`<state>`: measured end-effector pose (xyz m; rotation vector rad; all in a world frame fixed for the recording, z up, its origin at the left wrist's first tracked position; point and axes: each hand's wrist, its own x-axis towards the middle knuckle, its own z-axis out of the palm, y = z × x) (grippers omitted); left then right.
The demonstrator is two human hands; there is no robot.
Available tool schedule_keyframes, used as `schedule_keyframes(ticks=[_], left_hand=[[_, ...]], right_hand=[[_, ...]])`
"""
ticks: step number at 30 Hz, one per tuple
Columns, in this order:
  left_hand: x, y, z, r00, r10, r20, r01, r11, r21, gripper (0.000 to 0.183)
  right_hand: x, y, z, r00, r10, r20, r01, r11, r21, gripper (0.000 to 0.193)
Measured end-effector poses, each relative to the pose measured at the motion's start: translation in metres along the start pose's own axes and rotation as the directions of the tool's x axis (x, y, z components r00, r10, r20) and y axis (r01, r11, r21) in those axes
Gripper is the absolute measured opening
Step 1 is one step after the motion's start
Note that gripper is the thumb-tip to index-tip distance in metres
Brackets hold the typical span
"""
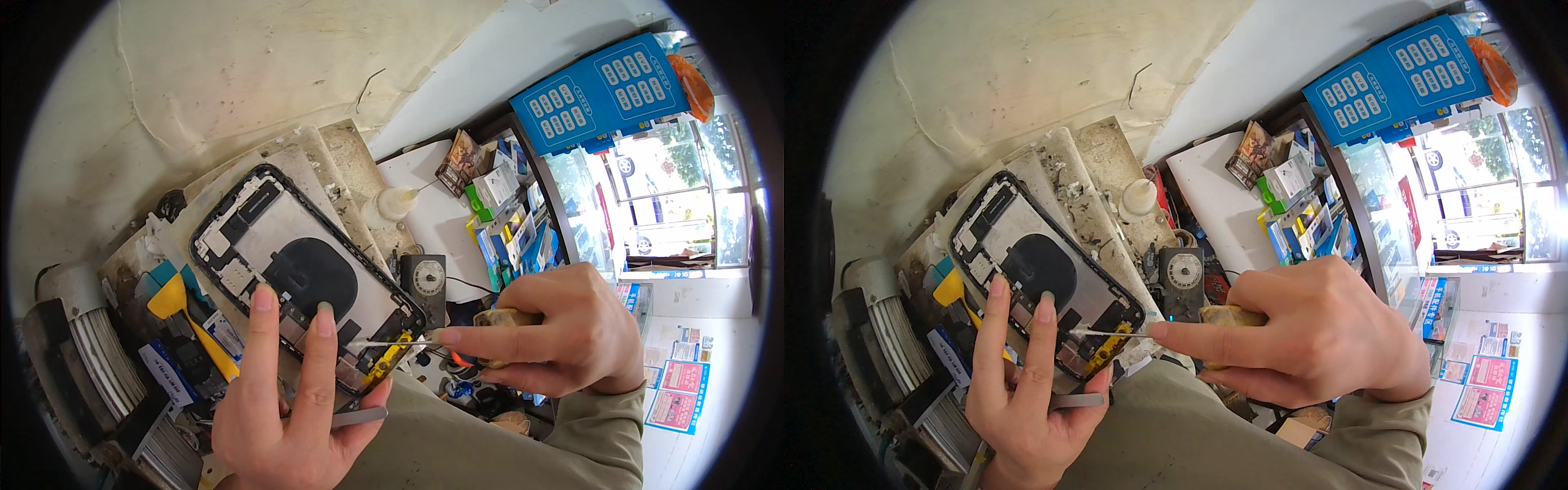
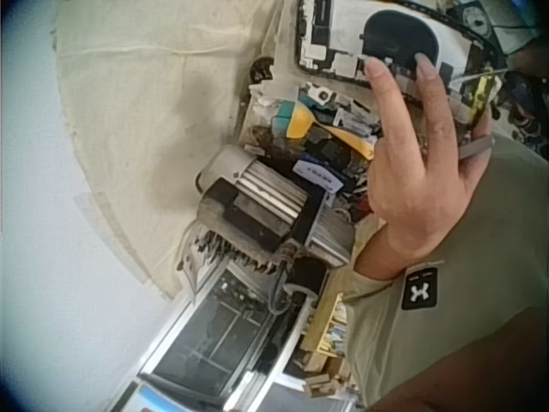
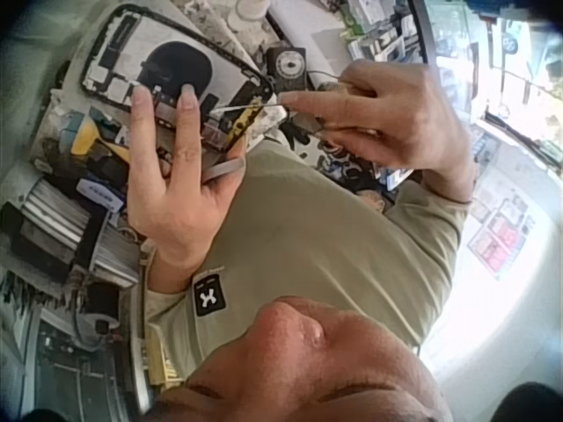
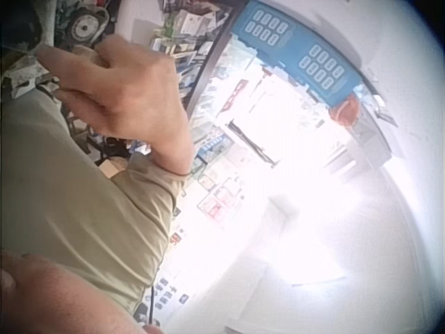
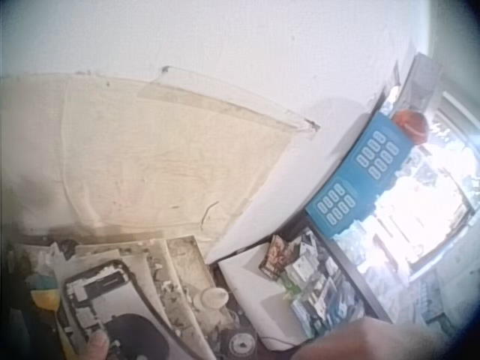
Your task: The person uses tweezers and a screwdriver to remove the battery and adhesive from a disassembled smartphone. They carefully pry and lift components while working at a cluttered electronics repair bench.
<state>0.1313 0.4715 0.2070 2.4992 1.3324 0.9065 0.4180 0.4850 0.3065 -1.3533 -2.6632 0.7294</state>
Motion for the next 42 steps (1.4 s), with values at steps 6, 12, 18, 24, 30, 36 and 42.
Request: schedule_keyframes(ticks=[6, 12, 18, 24, 30, 36, 42], left_hand=[[-0.0003, 0.0021, -0.003, 0.999, -0.03, 0.034, 0.03, 1.0, 0.001, 0.065], [-0.0007, 0.0, 0.0012, 1.0, -0.01, -0.006, 0.01, 1.0, 0.002, 0.066], [-0.0008, 0.0013, 0.0002, 1.0, -0.012, 0.0, 0.012, 1.0, 0.008, 0.067], [-0.0009, -0.0006, 0.0013, 1.0, -0.01, -0.006, 0.01, 1.0, 0.004, 0.067], [-0.0015, 0.0006, -0.0007, 1.0, -0.019, 0.013, 0.018, 1.0, 0.017, 0.067], [-0.0005, 0.0004, 0.0, 1.0, -0.013, 0.005, 0.013, 1.0, 0.016, 0.066], [-0.0012, -0.0009, 0.002, 1.0, 0.0, -0.013, 0.0, 1.0, 0.012, 0.065]], right_hand=[[-0.0017, -0.0014, 0.0003, 1.0, 0.023, -0.005, -0.024, 1.0, -0.015, 0.05], [-0.0042, 0.0004, 0.0025, 1.0, 0.014, -0.017, -0.015, 0.999, -0.037, 0.049], [-0.0049, -0.0004, 0.0002, 1.0, 0.005, 0.002, -0.005, 1.0, -0.025, 0.051], [-0.0047, -0.0001, 0.0055, 0.999, 0.022, -0.029, -0.022, 0.999, -0.023, 0.048], [-0.0032, -0.0006, 0.0008, 1.0, 0.011, 0.008, -0.01, 1.0, -0.024, 0.051], [-0.0032, -0.0034, -0.0025, 1.0, 0.013, 0.02, -0.013, 1.0, -0.009, 0.05], [-0.0032, -0.0014, -0.0005, 1.0, 0.009, -0.007, -0.009, 1.0, -0.02, 0.049]])
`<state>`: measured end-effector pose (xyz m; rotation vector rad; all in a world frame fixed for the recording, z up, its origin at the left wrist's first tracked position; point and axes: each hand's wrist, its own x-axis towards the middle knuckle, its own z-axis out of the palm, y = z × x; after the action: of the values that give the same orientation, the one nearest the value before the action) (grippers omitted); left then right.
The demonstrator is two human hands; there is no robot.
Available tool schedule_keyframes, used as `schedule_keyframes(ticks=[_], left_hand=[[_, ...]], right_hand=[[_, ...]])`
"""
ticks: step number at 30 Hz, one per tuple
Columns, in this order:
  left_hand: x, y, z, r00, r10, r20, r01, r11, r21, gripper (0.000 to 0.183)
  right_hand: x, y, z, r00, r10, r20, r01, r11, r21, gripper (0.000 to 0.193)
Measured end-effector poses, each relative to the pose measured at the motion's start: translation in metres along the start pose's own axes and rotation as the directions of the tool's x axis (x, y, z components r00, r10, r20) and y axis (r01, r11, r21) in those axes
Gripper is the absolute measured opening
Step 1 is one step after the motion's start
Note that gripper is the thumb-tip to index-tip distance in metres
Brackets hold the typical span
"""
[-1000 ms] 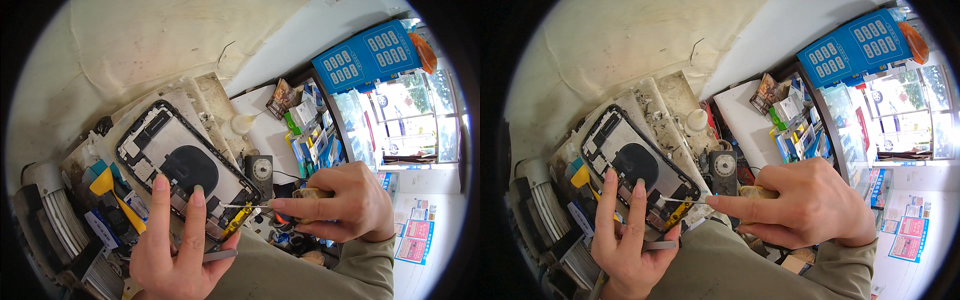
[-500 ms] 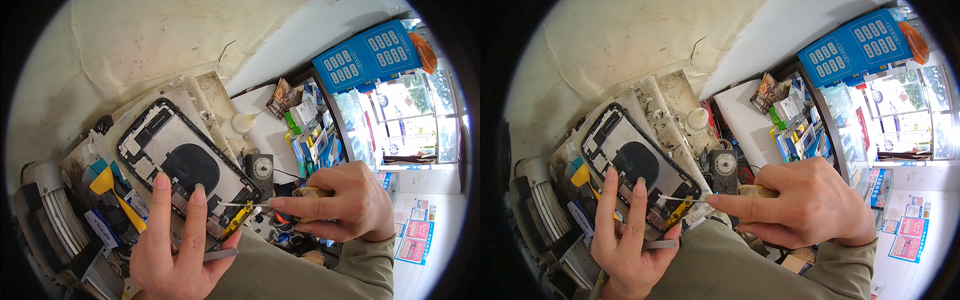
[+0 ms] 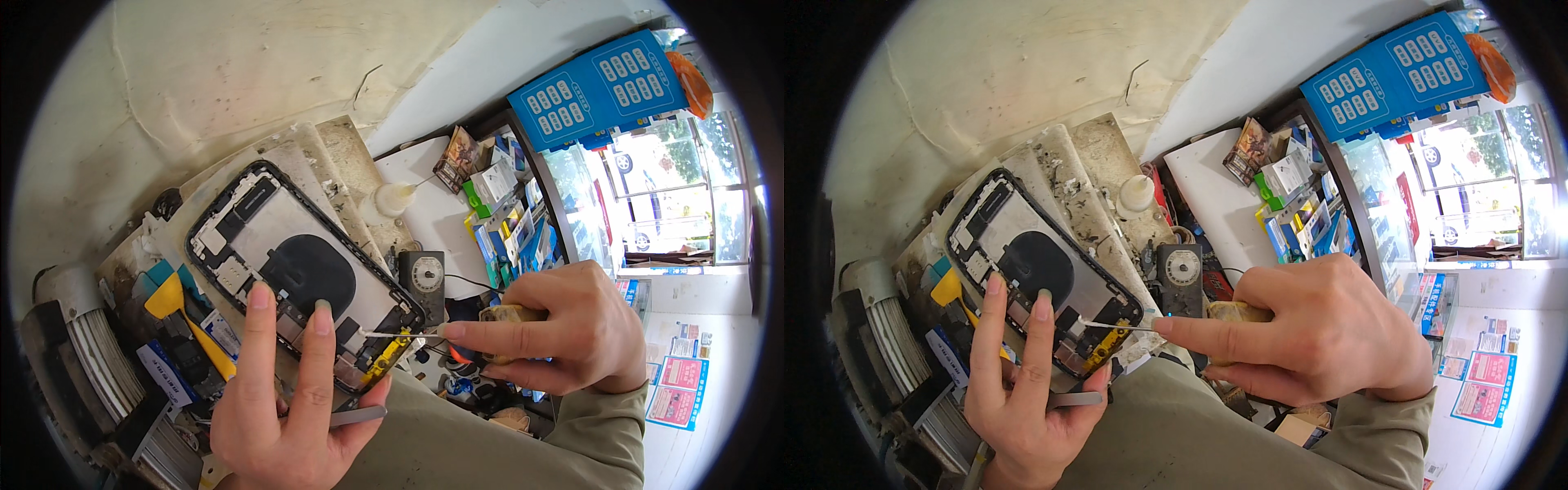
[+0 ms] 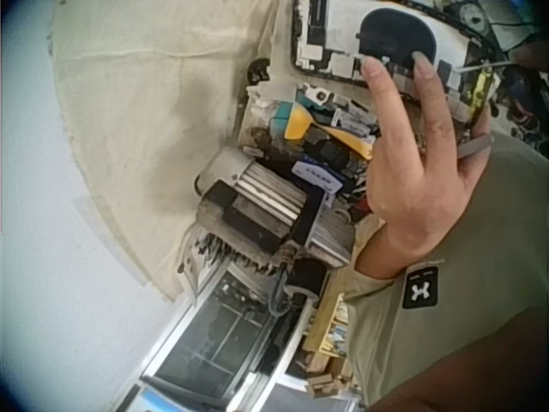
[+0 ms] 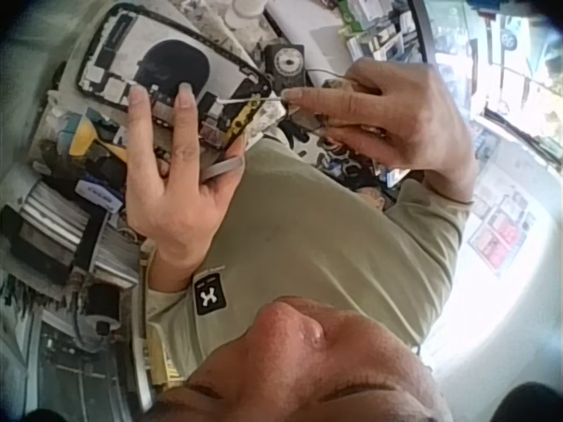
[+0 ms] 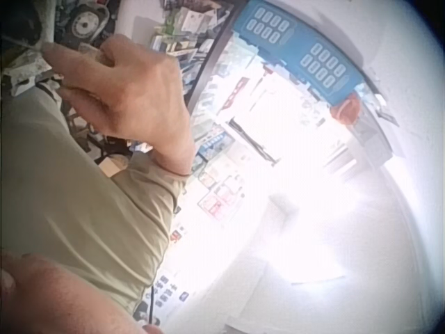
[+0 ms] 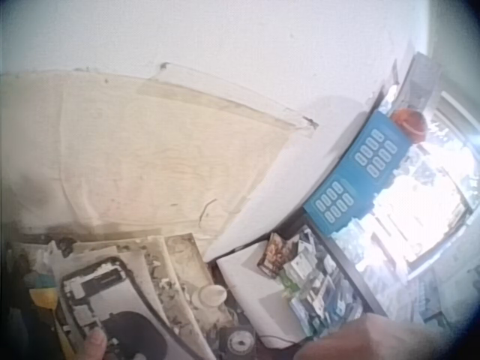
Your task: The person uses tweezers and a screwdriver to remove the battery and adhesive from a disassembled smartphone. They carefully pry and lift components while working at a cluttered electronics repair bench.
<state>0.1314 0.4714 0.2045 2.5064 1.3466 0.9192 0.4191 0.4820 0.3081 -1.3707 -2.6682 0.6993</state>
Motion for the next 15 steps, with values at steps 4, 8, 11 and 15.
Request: schedule_keyframes(ticks=[4, 8, 11, 15], left_hand=[[0.0002, 0.001, -0.0007, 1.0, -0.009, 0.006, 0.009, 1.0, -0.002, 0.065], [0.0006, 0.0007, -0.0011, 1.0, -0.005, 0.006, 0.005, 1.0, 0.002, 0.066], [0.0003, 0.0004, -0.0005, 1.0, -0.004, 0.001, 0.004, 1.0, -0.001, 0.066], [0.0, 0.0014, -0.0012, 1.0, -0.016, 0.015, 0.016, 1.0, -0.004, 0.066]], right_hand=[[-0.0005, -0.0001, 0.0002, 1.0, 0.002, 0.011, -0.002, 1.0, 0.007, 0.05], [-0.0004, -0.0008, 0.0002, 1.0, -0.001, 0.005, 0.001, 1.0, 0.003, 0.05], [-0.0012, -0.0004, 0.0008, 1.0, 0.004, 0.003, -0.004, 1.0, 0.007, 0.05], [-0.0008, 0.0008, 0.0042, 1.0, 0.01, -0.01, -0.01, 1.0, 0.004, 0.049]])
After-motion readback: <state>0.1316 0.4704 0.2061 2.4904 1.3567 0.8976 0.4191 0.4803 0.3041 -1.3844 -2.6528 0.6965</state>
